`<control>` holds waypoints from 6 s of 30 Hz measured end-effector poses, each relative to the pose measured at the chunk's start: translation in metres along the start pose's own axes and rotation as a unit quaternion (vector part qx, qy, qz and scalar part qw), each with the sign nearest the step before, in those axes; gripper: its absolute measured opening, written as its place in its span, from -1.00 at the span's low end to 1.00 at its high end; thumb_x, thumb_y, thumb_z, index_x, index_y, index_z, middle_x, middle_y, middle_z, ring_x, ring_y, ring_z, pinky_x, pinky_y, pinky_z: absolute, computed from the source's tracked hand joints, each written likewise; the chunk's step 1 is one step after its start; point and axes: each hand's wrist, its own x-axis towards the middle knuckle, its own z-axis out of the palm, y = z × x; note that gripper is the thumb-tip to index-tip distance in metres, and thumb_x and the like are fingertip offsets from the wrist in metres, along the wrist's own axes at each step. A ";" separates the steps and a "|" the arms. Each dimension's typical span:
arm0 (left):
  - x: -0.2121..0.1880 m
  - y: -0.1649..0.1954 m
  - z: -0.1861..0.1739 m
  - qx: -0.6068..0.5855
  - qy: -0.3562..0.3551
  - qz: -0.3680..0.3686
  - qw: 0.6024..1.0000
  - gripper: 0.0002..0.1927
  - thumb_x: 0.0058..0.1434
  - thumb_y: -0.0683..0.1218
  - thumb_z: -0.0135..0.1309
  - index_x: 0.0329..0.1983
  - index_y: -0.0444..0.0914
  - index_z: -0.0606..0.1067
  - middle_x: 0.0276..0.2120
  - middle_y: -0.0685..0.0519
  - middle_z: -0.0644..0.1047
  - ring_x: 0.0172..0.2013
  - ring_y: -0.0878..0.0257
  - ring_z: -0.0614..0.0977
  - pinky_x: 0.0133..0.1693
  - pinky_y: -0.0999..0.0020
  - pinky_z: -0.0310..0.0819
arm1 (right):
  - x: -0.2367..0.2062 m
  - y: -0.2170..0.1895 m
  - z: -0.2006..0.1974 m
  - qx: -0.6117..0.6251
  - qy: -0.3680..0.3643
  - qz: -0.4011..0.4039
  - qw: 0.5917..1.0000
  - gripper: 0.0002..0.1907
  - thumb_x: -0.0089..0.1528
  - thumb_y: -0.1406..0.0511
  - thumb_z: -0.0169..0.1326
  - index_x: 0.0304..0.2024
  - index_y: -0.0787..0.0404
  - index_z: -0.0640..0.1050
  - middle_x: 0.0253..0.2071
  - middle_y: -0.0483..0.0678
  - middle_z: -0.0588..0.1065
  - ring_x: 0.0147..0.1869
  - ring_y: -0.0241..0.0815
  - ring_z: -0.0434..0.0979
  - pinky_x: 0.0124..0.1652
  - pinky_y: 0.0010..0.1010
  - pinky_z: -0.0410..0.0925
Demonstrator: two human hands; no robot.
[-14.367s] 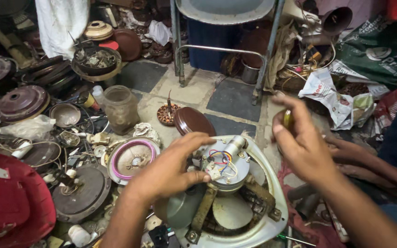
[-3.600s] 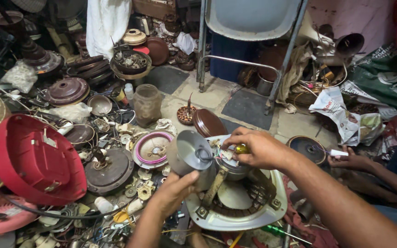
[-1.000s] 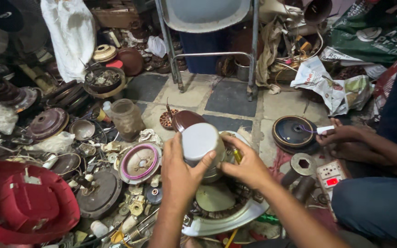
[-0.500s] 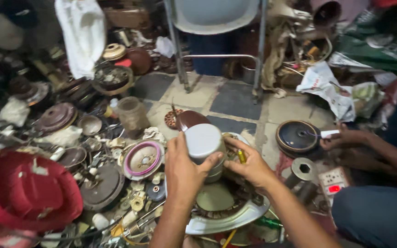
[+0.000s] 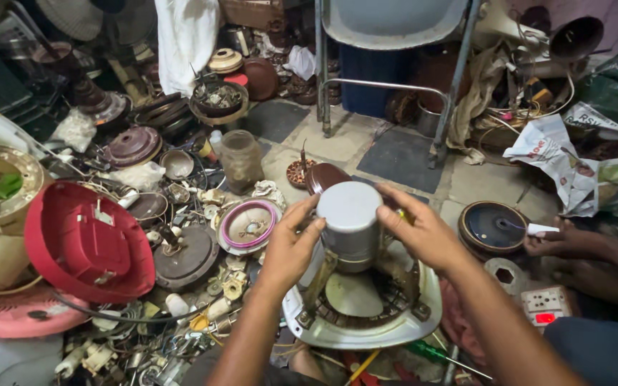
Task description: The person sits on the floor repairing a mixer appliance. They use a screwdriver to work on the wiring and switch assembly on top of the motor housing, reposition wires, then lift the motor unit and fit it onto the mixer base, steadying it with both hands.
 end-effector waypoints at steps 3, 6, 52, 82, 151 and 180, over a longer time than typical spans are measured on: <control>0.000 -0.001 -0.001 -0.014 -0.007 -0.028 0.999 -0.52 0.30 -0.12 0.08 0.29 -0.35 0.42 0.15 -0.07 0.53 0.13 0.13 0.55 0.17 0.29 0.39 | 0.004 -0.002 -0.001 0.035 -0.006 -0.030 0.999 -0.34 0.32 0.01 0.02 0.35 0.25 0.41 0.35 0.01 0.44 0.42 -0.17 0.37 0.31 -0.32 0.22; -0.002 0.000 -0.001 0.008 0.000 -0.005 1.000 -0.53 0.34 -0.13 0.04 0.30 -0.36 0.41 0.20 -0.08 0.51 0.23 0.14 0.50 0.26 0.29 0.29 | -0.002 0.002 0.004 0.034 0.009 0.056 0.998 -0.31 0.31 0.06 0.13 0.46 0.13 0.42 0.28 0.00 0.53 -0.07 -0.16 0.43 -0.30 -0.28 0.26; 0.003 0.016 0.038 -0.105 0.145 -0.087 0.980 -0.54 0.47 0.02 -0.23 0.31 -0.30 0.38 0.18 -0.10 0.54 0.19 0.16 0.54 0.21 0.30 0.34 | -0.001 0.015 0.046 0.239 0.113 0.111 0.958 -0.42 0.23 0.13 0.18 0.33 -0.08 0.49 -0.44 -0.30 0.42 -0.57 -0.49 0.23 -0.60 -0.63 0.11; 0.024 -0.013 0.055 -0.077 0.196 -0.019 0.977 -0.66 0.48 -0.10 -0.30 0.09 -0.37 0.44 -0.01 -0.17 0.62 0.03 0.08 0.65 0.09 0.24 0.48 | -0.013 0.001 0.045 0.242 0.105 0.078 0.961 -0.50 0.17 0.09 0.19 0.09 0.08 0.41 -0.16 -0.23 0.43 -0.41 -0.45 0.26 -0.50 -0.61 0.15; -0.061 -0.043 -0.027 -0.120 0.001 -0.173 0.978 -0.28 0.23 -0.06 0.20 0.45 -0.20 0.27 -0.29 -0.18 0.65 -0.26 -0.05 0.71 -0.20 0.13 0.52 | 0.073 -0.132 0.088 -0.585 -0.203 0.085 0.781 0.30 -0.31 -0.23 0.47 0.46 -0.30 0.25 0.21 0.08 0.40 0.10 0.08 0.57 0.04 -0.14 0.44; -0.063 -0.045 -0.039 -0.074 -0.022 -0.149 0.986 -0.41 0.25 -0.09 0.09 0.37 -0.21 0.36 -0.26 -0.28 0.63 -0.21 -0.18 0.68 -0.14 0.04 0.51 | 0.026 -0.077 0.047 -0.402 -0.011 -0.012 0.916 -0.05 0.10 0.04 0.25 0.48 0.14 0.23 0.31 0.18 0.41 0.34 0.06 0.42 0.20 -0.17 0.30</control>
